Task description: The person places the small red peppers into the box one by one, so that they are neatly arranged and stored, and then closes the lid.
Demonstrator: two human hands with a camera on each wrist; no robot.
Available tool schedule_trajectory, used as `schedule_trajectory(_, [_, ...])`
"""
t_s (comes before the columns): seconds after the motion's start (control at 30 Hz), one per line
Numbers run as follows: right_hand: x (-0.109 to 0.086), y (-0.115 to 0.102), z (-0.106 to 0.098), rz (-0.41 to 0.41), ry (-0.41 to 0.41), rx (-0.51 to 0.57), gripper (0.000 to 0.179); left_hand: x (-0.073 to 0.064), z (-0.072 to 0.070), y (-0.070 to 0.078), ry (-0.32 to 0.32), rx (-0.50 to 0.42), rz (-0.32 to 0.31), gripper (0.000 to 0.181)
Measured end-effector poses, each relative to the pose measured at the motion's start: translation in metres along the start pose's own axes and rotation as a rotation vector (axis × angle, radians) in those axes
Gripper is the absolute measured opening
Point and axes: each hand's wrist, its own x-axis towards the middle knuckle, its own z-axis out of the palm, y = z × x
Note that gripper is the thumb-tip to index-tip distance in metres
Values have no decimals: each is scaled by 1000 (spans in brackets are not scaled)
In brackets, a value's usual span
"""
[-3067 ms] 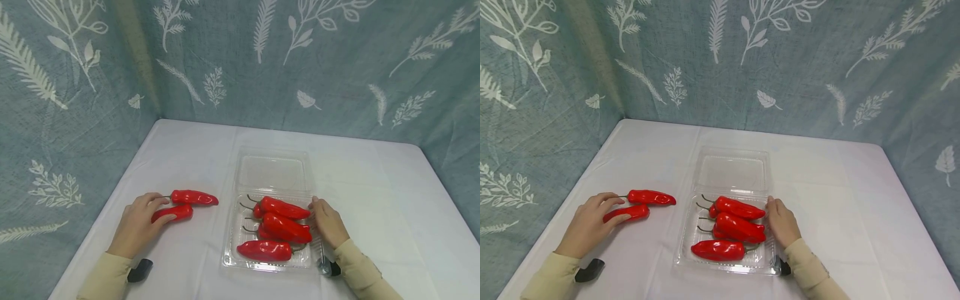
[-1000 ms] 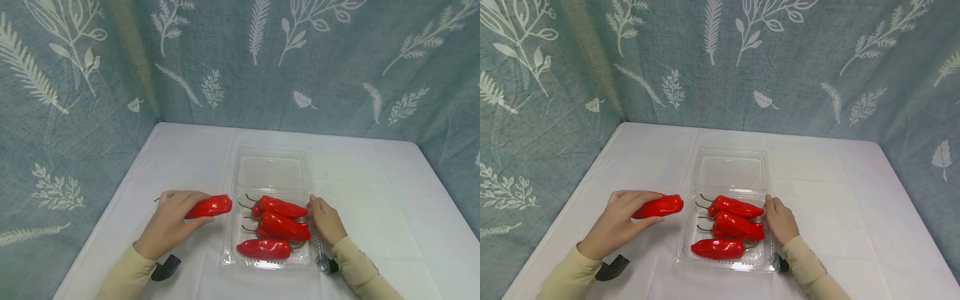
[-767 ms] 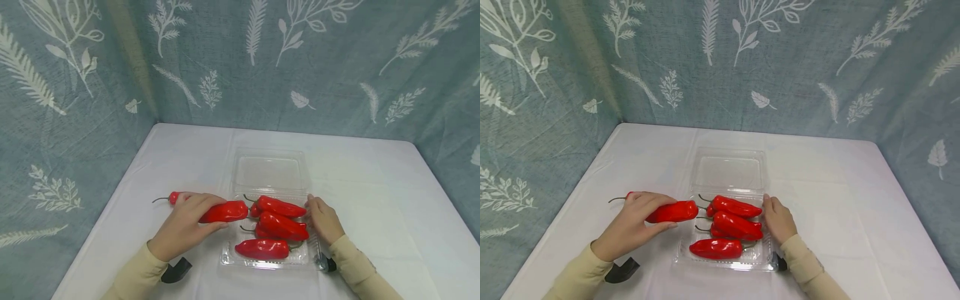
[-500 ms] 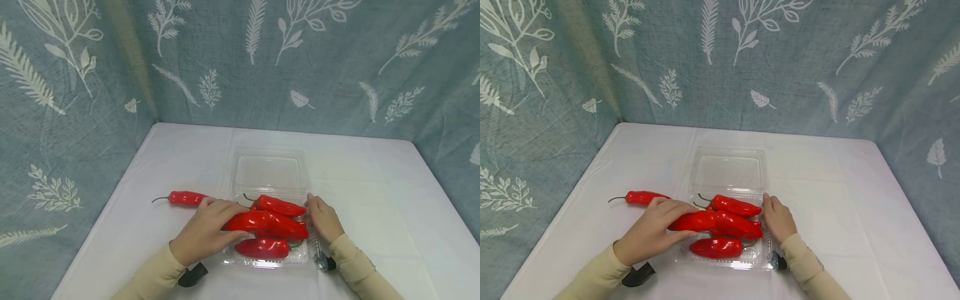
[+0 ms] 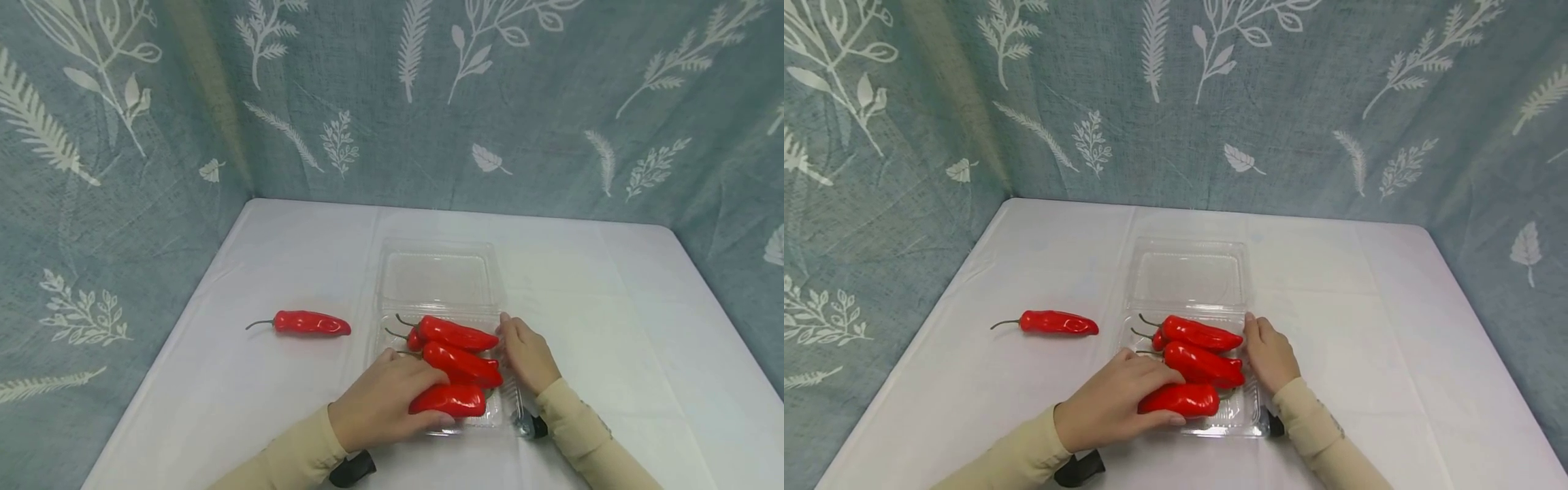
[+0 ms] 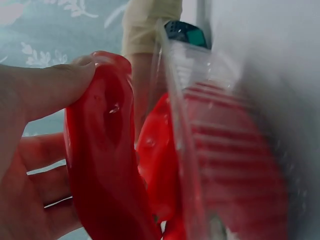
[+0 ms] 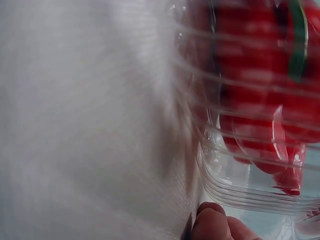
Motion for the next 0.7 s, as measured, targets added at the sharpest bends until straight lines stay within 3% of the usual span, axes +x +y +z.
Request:
schedule_trajectory(0.2, [0,1,-1,-8,10,0,59,4,10,-1,-37,8,41,37])
schedule_trajectory(0.43, [1,1,-1,0,3,-13,60,6,17,-2,-22,-46,66,37])
schedule_trajectory(0.7, [0,0,-1,2,2,-32,60,9,20,-6,-68,-63,31,35])
